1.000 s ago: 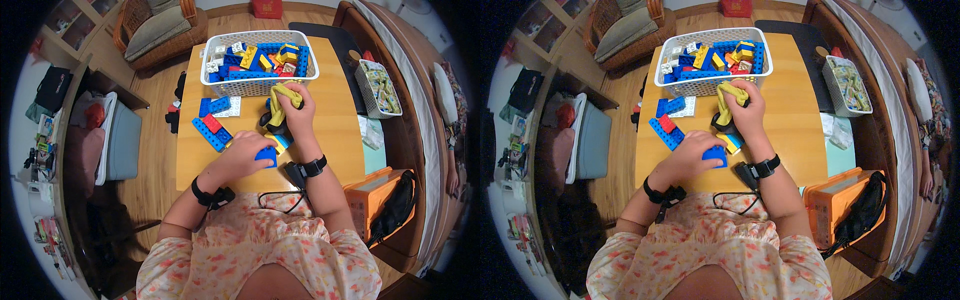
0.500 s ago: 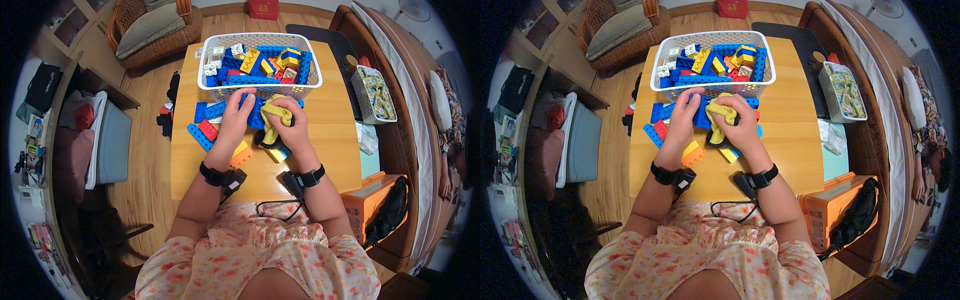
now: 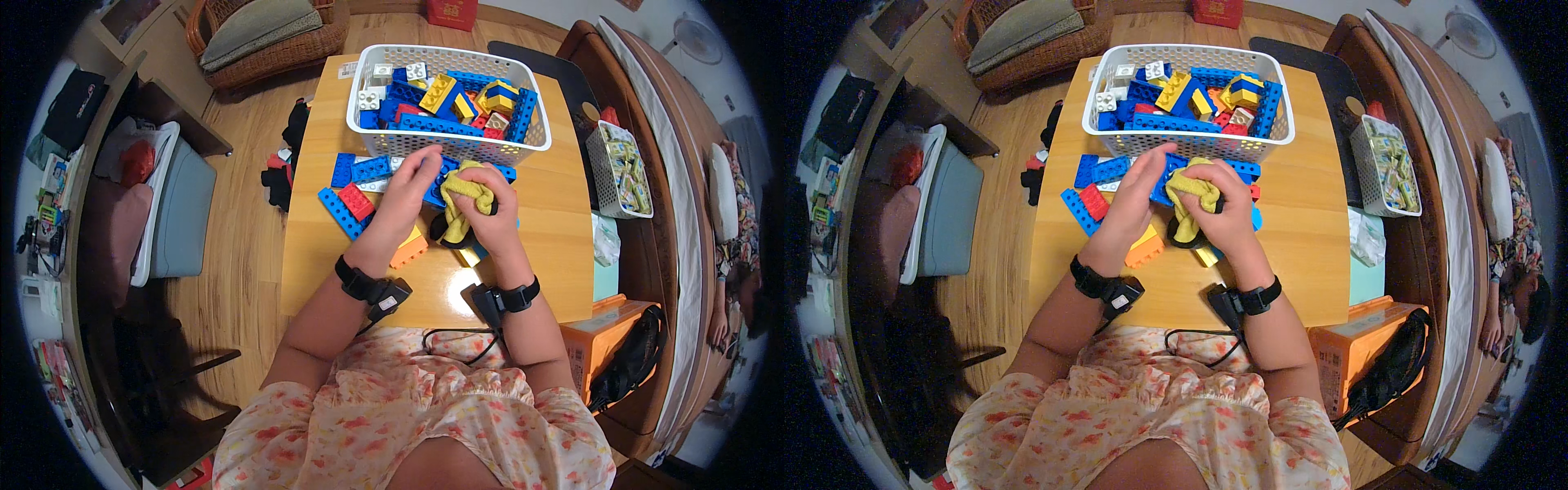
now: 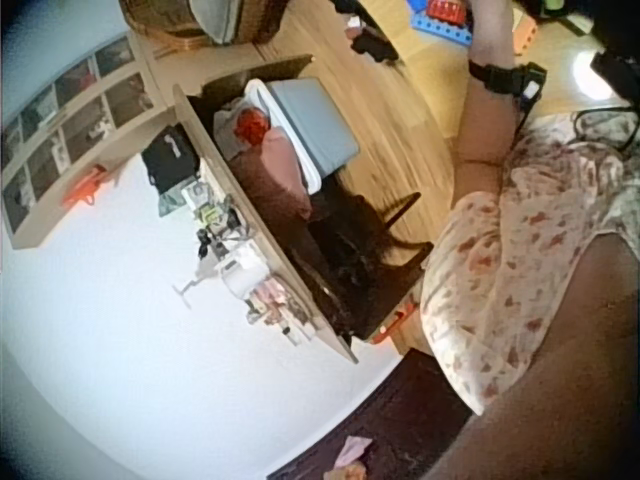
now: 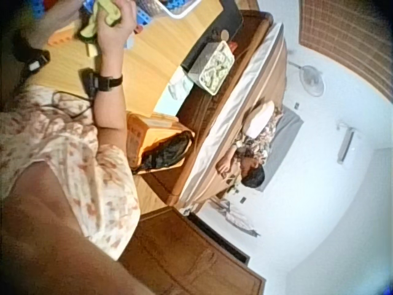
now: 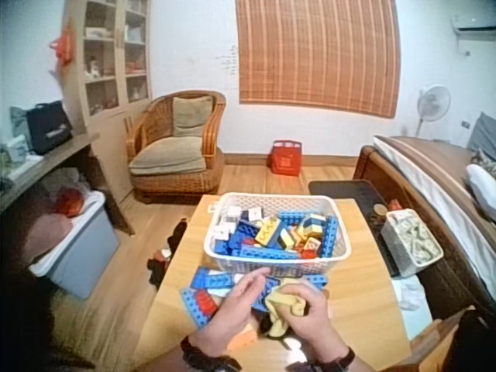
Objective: The person cleans toy blocks one by one using a yellow cloth and then places them back into a white basket on a wooden table.
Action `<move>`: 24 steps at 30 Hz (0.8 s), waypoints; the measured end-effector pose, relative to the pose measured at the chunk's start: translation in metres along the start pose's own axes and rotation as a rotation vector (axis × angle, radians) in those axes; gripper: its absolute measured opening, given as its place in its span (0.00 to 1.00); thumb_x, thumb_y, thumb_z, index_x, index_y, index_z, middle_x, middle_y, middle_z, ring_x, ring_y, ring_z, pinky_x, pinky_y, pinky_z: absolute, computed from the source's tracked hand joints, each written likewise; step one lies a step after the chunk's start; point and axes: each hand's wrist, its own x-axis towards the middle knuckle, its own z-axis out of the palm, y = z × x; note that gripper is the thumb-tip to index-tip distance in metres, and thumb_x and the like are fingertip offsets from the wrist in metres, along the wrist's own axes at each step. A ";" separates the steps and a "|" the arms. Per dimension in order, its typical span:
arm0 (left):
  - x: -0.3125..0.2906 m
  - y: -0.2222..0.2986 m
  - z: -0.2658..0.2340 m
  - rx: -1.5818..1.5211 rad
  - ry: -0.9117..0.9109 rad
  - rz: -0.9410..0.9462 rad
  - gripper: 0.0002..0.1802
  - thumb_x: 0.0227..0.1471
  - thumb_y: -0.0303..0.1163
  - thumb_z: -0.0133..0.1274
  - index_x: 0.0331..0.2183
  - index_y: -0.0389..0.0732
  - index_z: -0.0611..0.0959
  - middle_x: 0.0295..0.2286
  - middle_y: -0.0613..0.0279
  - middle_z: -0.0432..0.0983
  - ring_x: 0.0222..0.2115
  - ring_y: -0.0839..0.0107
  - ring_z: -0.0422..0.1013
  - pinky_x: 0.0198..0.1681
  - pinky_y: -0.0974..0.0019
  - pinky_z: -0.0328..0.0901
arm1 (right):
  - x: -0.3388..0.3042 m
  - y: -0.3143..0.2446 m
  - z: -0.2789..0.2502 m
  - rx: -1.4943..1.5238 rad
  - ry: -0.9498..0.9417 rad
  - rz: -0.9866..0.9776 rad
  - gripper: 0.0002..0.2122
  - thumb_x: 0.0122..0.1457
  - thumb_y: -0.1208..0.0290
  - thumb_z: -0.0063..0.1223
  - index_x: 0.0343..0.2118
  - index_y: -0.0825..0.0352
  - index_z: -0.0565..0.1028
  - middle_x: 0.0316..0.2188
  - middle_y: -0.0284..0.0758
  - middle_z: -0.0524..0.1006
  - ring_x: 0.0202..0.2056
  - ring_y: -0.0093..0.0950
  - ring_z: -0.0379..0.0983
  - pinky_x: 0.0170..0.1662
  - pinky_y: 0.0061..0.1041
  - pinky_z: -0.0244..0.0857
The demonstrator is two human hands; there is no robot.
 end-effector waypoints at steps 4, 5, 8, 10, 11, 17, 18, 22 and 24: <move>-0.001 0.004 0.000 0.035 -0.096 -0.048 0.26 0.62 0.42 0.51 0.56 0.38 0.73 0.48 0.62 0.73 0.47 0.77 0.69 0.52 0.70 0.63 | 0.000 0.009 0.002 0.073 0.140 0.098 0.11 0.48 0.80 0.63 0.37 0.68 0.78 0.35 0.36 0.78 0.38 0.30 0.75 0.44 0.26 0.67; -0.002 0.005 0.001 -0.066 -0.128 -0.108 0.25 0.62 0.41 0.51 0.56 0.37 0.73 0.48 0.61 0.73 0.48 0.77 0.68 0.53 0.70 0.62 | -0.001 0.011 0.003 0.072 0.142 0.097 0.11 0.48 0.80 0.63 0.37 0.68 0.78 0.35 0.36 0.78 0.38 0.30 0.75 0.44 0.26 0.67; -0.001 -0.001 0.001 -0.052 -0.071 -0.033 0.24 0.62 0.40 0.51 0.55 0.36 0.74 0.48 0.61 0.74 0.46 0.75 0.70 0.52 0.70 0.64 | -0.001 0.013 0.004 0.046 0.135 0.135 0.11 0.48 0.79 0.63 0.37 0.68 0.78 0.34 0.37 0.77 0.38 0.31 0.75 0.44 0.26 0.68; 0.002 -0.005 -0.001 -0.040 -0.034 0.017 0.24 0.62 0.39 0.51 0.55 0.35 0.74 0.47 0.61 0.74 0.45 0.75 0.72 0.51 0.69 0.65 | 0.000 0.005 0.001 0.001 0.050 0.076 0.12 0.48 0.79 0.64 0.37 0.67 0.78 0.34 0.37 0.77 0.38 0.32 0.75 0.44 0.27 0.68; 0.003 -0.007 -0.003 -0.078 -0.017 0.015 0.23 0.63 0.39 0.50 0.54 0.35 0.74 0.47 0.61 0.75 0.45 0.74 0.72 0.50 0.69 0.66 | 0.001 0.001 0.000 -0.046 -0.034 0.018 0.13 0.47 0.79 0.64 0.37 0.66 0.78 0.34 0.37 0.77 0.39 0.34 0.75 0.44 0.27 0.68; 0.006 -0.006 -0.010 -0.148 -0.075 -0.063 0.20 0.63 0.36 0.47 0.51 0.34 0.76 0.44 0.58 0.77 0.44 0.71 0.73 0.49 0.67 0.68 | 0.004 -0.008 -0.006 -0.094 -0.165 -0.116 0.17 0.41 0.81 0.66 0.37 0.63 0.79 0.37 0.38 0.76 0.38 0.37 0.74 0.41 0.30 0.69; 0.006 -0.004 -0.010 -0.138 -0.138 -0.100 0.19 0.64 0.36 0.47 0.50 0.33 0.76 0.44 0.56 0.77 0.44 0.70 0.74 0.49 0.66 0.68 | 0.004 -0.009 -0.007 -0.120 -0.151 -0.104 0.16 0.42 0.81 0.66 0.37 0.63 0.79 0.36 0.38 0.76 0.37 0.37 0.74 0.41 0.30 0.69; 0.006 0.004 -0.010 -0.115 -0.249 -0.130 0.21 0.65 0.37 0.44 0.51 0.32 0.75 0.46 0.54 0.76 0.45 0.68 0.74 0.49 0.65 0.69 | 0.004 -0.001 -0.007 -0.151 0.010 -0.071 0.16 0.42 0.81 0.66 0.36 0.63 0.79 0.34 0.38 0.76 0.36 0.37 0.74 0.40 0.31 0.69; 0.005 0.005 -0.007 -0.161 -0.247 -0.162 0.20 0.64 0.36 0.44 0.51 0.32 0.76 0.46 0.54 0.77 0.45 0.68 0.75 0.49 0.66 0.69 | 0.004 0.005 -0.008 -0.149 0.037 -0.062 0.15 0.42 0.81 0.66 0.36 0.63 0.79 0.33 0.37 0.76 0.36 0.37 0.74 0.40 0.31 0.69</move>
